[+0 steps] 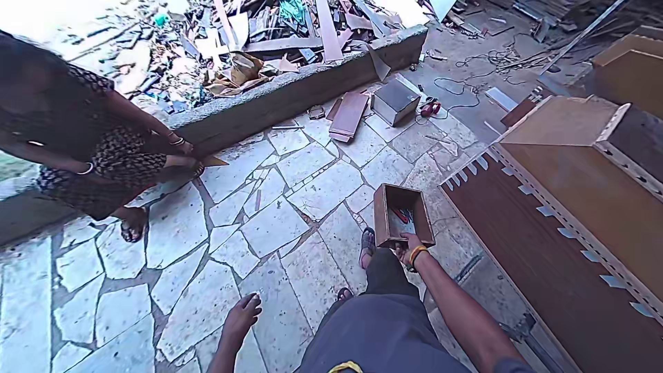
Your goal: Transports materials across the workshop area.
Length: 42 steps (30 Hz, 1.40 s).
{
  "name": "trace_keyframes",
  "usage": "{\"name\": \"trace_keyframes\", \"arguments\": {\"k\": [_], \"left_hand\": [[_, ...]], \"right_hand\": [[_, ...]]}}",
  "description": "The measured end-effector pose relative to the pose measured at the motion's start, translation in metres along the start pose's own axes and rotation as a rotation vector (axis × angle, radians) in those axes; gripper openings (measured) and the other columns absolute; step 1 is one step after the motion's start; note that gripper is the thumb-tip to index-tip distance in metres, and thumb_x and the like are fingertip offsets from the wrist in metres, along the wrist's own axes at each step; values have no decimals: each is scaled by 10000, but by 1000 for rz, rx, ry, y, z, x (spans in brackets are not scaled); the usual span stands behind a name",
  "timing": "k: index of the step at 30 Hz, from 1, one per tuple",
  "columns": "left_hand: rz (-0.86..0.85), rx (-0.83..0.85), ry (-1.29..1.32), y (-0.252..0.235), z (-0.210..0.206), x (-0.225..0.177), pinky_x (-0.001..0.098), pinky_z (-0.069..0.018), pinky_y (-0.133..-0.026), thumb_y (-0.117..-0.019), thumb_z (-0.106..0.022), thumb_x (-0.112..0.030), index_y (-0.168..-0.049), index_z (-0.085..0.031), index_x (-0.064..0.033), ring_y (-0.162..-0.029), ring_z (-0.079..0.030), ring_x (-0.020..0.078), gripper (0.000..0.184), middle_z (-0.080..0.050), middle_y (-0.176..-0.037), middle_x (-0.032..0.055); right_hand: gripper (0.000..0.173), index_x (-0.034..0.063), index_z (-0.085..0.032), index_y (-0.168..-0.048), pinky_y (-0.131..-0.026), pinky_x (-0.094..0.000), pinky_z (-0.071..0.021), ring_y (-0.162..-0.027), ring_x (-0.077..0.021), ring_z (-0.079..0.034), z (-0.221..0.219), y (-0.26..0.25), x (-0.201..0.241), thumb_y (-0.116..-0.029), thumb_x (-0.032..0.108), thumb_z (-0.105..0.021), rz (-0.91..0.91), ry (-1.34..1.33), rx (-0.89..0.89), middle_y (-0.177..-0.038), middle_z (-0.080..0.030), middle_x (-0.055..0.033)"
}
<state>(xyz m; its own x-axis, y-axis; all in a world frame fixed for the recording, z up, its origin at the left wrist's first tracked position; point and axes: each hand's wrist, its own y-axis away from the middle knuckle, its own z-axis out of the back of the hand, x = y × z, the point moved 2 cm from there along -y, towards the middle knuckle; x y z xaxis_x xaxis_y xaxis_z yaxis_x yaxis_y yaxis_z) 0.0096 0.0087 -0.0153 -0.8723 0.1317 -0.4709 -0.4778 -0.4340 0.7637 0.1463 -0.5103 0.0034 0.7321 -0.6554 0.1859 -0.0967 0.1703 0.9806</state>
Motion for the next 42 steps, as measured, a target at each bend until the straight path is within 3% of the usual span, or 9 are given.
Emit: {"name": "trace_keyframes", "arguments": {"k": [6, 11, 14, 16, 20, 23, 27, 33, 42], "left_hand": [[-20, -34, 5, -88, -52, -152, 549, -555, -899, -1120, -456, -276, -1447, -506, -2, -1079, -688, 378, 429, -632, -1317, 265], [174, 361, -452, -96, -126, -212, 545, -538, -921, -1096, -504, -237, -1440, -542, -37, -1104, -673, 370, 400, -652, -1293, 247], [136, 438, -678, -112, -152, -247, 565, -494, -1050, -1058, -572, -320, -1380, -615, -78, -1209, -652, 337, 404, -682, -1293, 193], [61, 410, -656, -130, -162, -283, 578, -513, -1023, -1043, -598, -325, -1315, -658, -53, -1159, -675, 346, 389, -708, -1226, 206], [229, 447, -644, -188, -184, -413, 569, -516, -966, -1088, -528, -232, -1435, -552, -39, -1125, -660, 389, 397, -643, -1305, 251], [168, 417, -746, -286, -211, -490, 575, -530, -962, -1105, -471, -263, -1425, -551, -17, -1127, -669, 400, 412, -638, -1318, 260], [66, 335, -727, -414, -293, -618, 575, -549, -930, -1115, -432, -274, -1382, -588, -11, -1091, -690, 393, 406, -669, -1278, 245], [-160, 557, -1018, -435, -446, -766, 586, -472, -1077, -1086, -458, -357, -1380, -617, -71, -1250, -634, 348, 440, -676, -1308, 187], [139, 563, -1548, -457, -562, -705, 580, -539, -974, -859, -583, -774, -1530, -478, -238, -1255, -607, 394, 866, -530, -1485, 177]], "right_hand": [[296, 97, -530, -1147, -487, -289, -464, -561, -152, -522, -101, -69, 122, -1038, 371, -498, 9, -113, -8, -773, -537, -65], [349, 81, -522, -1203, -529, -283, -472, -604, -153, -535, -173, -98, 221, -1046, 392, -498, -78, -213, -35, -832, -545, -82], [363, 76, -514, -1243, -526, -292, -470, -608, -167, -535, -205, -104, 280, -1045, 379, -496, -74, -224, -65, -859, -550, -102], [353, 69, -521, -1228, -518, -295, -469, -593, -167, -529, -223, -112, 318, -1042, 368, -507, -62, -231, -71, -841, -552, -103], [351, 66, -535, -1227, -526, -301, -472, -599, -165, -532, -257, -139, 387, -1036, 360, -533, -58, -190, -109, -847, -561, -101], [376, 58, -546, -1258, -545, -320, -482, -616, -178, -544, -283, -172, 438, -1033, 360, -542, -67, -113, -159, -872, -577, -115], [349, 48, -576, -1174, -532, -311, -470, -583, -166, -533, -320, -214, 505, -1026, 363, -551, -104, -43, -249, -807, -579, -99], [424, 45, -527, -1323, -582, -332, -503, -662, -194, -569, -366, -285, 590, -1011, 320, -608, -148, 44, -374, -937, -595, -141], [457, 28, -571, -1283, -596, -320, -509, -666, -188, -608, -436, -535, 644, -1044, 418, -567, -280, -30, -304, -891, -663, -146]]}}
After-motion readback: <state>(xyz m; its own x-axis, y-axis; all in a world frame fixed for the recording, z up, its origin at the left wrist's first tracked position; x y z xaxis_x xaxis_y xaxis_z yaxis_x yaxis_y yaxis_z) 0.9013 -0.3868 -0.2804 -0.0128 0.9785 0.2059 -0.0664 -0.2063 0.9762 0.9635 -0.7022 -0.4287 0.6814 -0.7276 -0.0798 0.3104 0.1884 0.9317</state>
